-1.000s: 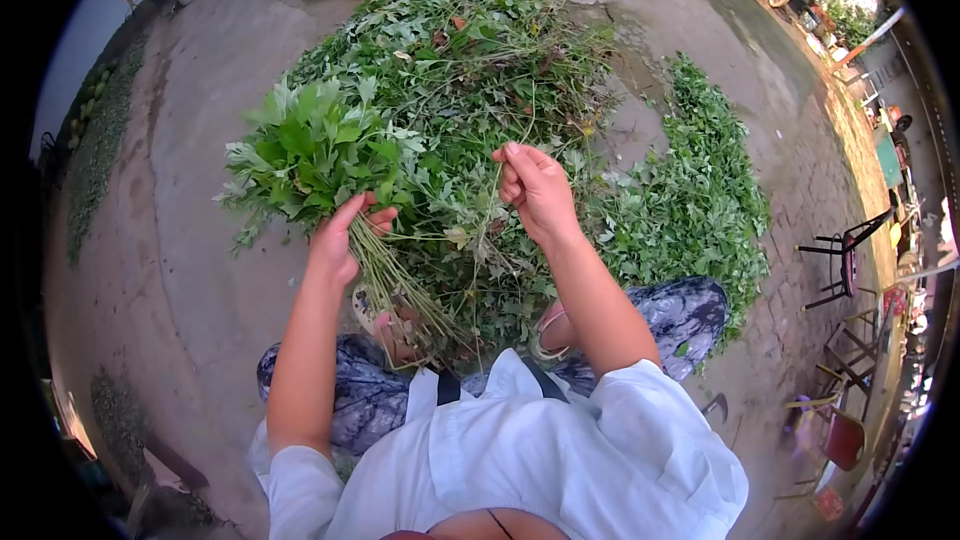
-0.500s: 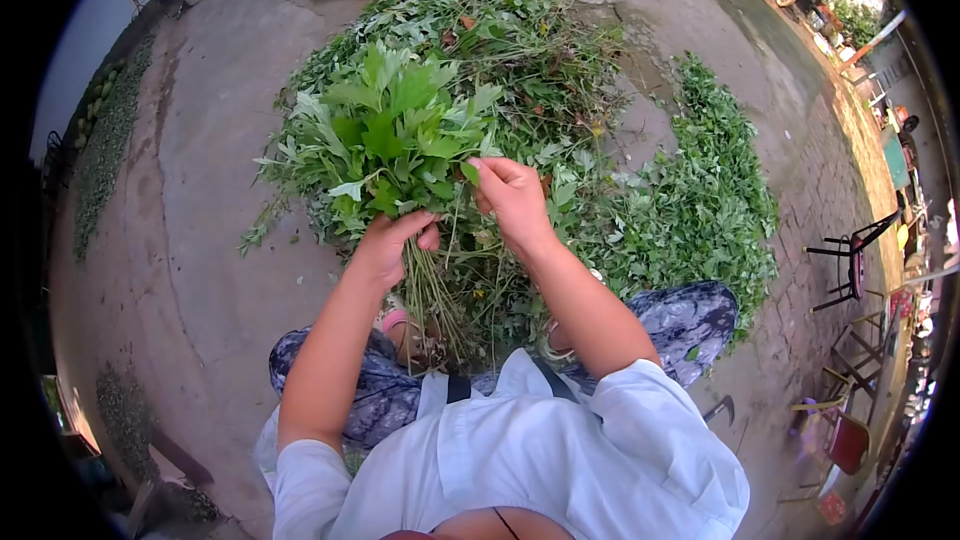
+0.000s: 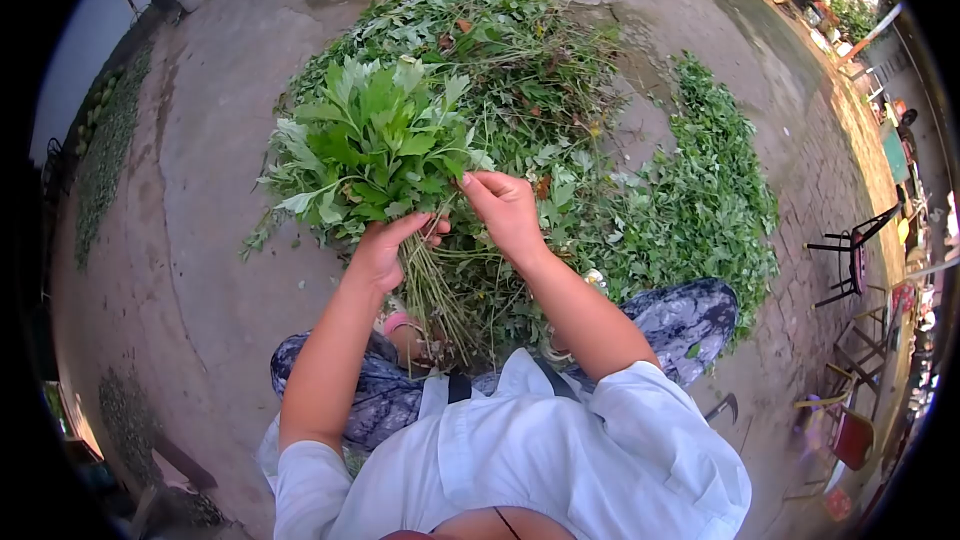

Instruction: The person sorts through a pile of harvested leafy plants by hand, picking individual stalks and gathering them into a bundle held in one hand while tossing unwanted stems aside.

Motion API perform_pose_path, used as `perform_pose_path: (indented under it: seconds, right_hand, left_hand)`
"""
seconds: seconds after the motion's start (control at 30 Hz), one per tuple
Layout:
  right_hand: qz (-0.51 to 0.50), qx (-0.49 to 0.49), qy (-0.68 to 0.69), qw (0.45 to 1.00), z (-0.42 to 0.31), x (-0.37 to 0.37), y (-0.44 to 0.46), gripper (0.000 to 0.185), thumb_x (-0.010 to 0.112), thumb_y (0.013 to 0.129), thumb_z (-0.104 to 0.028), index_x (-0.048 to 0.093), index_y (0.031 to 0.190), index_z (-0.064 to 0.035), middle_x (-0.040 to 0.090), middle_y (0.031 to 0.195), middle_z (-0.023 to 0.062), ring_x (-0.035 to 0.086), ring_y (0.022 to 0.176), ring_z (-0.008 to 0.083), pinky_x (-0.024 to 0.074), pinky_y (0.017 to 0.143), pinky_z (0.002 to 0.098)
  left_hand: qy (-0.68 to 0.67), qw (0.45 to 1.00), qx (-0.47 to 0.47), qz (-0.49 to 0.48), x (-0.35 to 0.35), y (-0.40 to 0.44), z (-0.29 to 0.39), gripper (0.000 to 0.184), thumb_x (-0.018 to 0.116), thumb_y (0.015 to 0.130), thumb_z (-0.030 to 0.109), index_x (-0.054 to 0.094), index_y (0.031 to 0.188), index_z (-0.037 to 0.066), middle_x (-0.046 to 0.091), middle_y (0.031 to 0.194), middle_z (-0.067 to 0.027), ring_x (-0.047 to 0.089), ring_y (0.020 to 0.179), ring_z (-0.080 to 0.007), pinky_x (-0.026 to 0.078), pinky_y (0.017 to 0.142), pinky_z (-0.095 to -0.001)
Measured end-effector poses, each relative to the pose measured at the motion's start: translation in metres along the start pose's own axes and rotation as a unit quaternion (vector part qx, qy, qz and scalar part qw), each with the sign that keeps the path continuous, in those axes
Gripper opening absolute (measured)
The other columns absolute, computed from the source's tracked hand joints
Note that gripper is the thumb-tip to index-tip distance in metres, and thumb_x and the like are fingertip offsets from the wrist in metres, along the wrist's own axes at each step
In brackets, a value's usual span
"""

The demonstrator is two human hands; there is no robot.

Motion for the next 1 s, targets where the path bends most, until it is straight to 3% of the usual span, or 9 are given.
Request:
perform_pose_path:
  seconds: [0.1,0.33,0.53,0.6,0.7,0.73,0.87,0.93,1.0]
  right_hand:
    - [0.013,-0.019,-0.047,0.999,-0.003,-0.003,-0.002,0.020,0.056,0.083,-0.019,0.062,0.084,0.0003,0.046,0.055,-0.0053,0.037,0.047,0.0022,0.0278,0.043,0.0183]
    - [0.213,-0.069,0.195,0.955,-0.021,-0.086,0.008,0.023,0.052,0.085,-0.021,0.056,0.089,0.0013,0.036,0.055,-0.0038,0.032,0.046,0.0052,0.0274,0.044,0.0197]
    - [0.267,-0.054,0.382,0.883,-0.020,-0.094,0.022,0.020,0.043,0.089,-0.022,0.049,0.091,-0.0031,0.047,0.068,0.0004,0.046,0.062,0.0101,0.0439,0.061,0.0244]
    - [0.192,-0.049,0.392,0.899,-0.048,-0.024,0.016,0.020,0.039,0.091,-0.021,0.048,0.089,-0.0033,0.048,0.071,0.0021,0.047,0.064,0.0110,0.0453,0.064,0.0259]
    - [-0.327,0.107,0.379,0.859,-0.089,0.158,-0.075,0.033,0.043,0.089,-0.023,0.044,0.111,0.0022,0.055,0.094,0.0119,0.055,0.086,0.0181,0.0444,0.077,0.0301]
    - [-0.325,0.106,0.381,0.859,-0.092,0.158,-0.078,0.033,0.043,0.089,-0.023,0.044,0.111,0.0022,0.055,0.094,0.0119,0.055,0.086,0.0181,0.0444,0.077,0.0301]
    - [-0.600,-0.190,-0.074,0.774,-0.107,0.176,-0.133,0.044,0.052,0.082,-0.020,0.041,0.119,-0.0003,0.052,0.110,0.0164,0.050,0.102,0.0262,0.0406,0.084,0.0324]
    - [-0.292,-0.261,-0.352,0.850,-0.083,0.124,-0.038,0.030,0.055,0.078,-0.019,0.053,0.103,-0.0020,0.056,0.098,0.0124,0.052,0.093,0.0291,0.0423,0.080,0.0361]
    - [-0.187,-0.129,-0.656,0.719,-0.010,0.065,0.018,0.032,0.056,0.077,-0.028,0.052,0.096,-0.0019,0.055,0.094,0.0141,0.052,0.092,0.0303,0.0439,0.076,0.0383]
  left_hand:
    - [-0.011,1.000,0.010,0.008,-0.007,0.000,-0.002,0.021,0.059,0.076,0.011,0.057,0.093,-0.001,0.062,0.083,-0.0086,0.060,0.070,-0.0167,0.045,0.061,-0.0261]
    - [0.007,0.998,0.039,0.041,-0.026,0.001,0.006,0.018,0.055,0.079,0.010,0.056,0.092,-0.003,0.060,0.084,-0.0106,0.059,0.074,-0.0189,0.049,0.065,-0.0274]
    - [-0.039,0.987,-0.049,0.149,-0.062,0.008,-0.019,0.021,0.054,0.080,0.013,0.054,0.094,-0.003,0.057,0.093,-0.0113,0.059,0.076,-0.0198,0.049,0.064,-0.0296]
    - [-0.053,0.976,-0.034,0.209,-0.077,0.012,-0.022,0.022,0.057,0.080,0.017,0.056,0.092,-0.001,0.056,0.078,-0.0056,0.050,0.056,-0.0135,0.046,0.054,-0.0280]
    - [-0.041,0.975,-0.061,0.210,-0.121,0.023,-0.049,0.021,0.059,0.079,0.020,0.054,0.084,0.001,0.052,0.075,-0.0046,0.045,0.051,-0.0112,0.044,0.052,-0.0286]
    - [-0.038,0.975,-0.063,0.209,-0.115,0.022,-0.045,0.021,0.059,0.079,0.020,0.054,0.084,0.001,0.052,0.075,-0.0046,0.045,0.051,-0.0112,0.044,0.052,-0.0286]
    - [-0.046,0.974,-0.036,0.217,-0.100,0.007,-0.028,0.022,0.059,0.079,0.020,0.053,0.087,0.001,0.053,0.077,-0.0051,0.044,0.050,-0.0106,0.044,0.053,-0.0287]
    - [-0.054,0.964,0.021,0.260,-0.112,-0.003,-0.027,0.021,0.059,0.079,0.019,0.053,0.086,0.001,0.053,0.075,-0.0052,0.043,0.050,-0.0104,0.044,0.052,-0.0286]
    - [-0.050,0.972,-0.017,0.230,-0.093,-0.013,-0.013,0.018,0.059,0.079,0.018,0.053,0.085,0.002,0.052,0.073,-0.0050,0.043,0.050,-0.0105,0.044,0.051,-0.0285]
Point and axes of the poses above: each hand's wrist, its own y-axis towards the middle knuckle, its own x-axis out of the palm, z = x × y, the point moved 8 cm from there along y, towards the middle knuckle
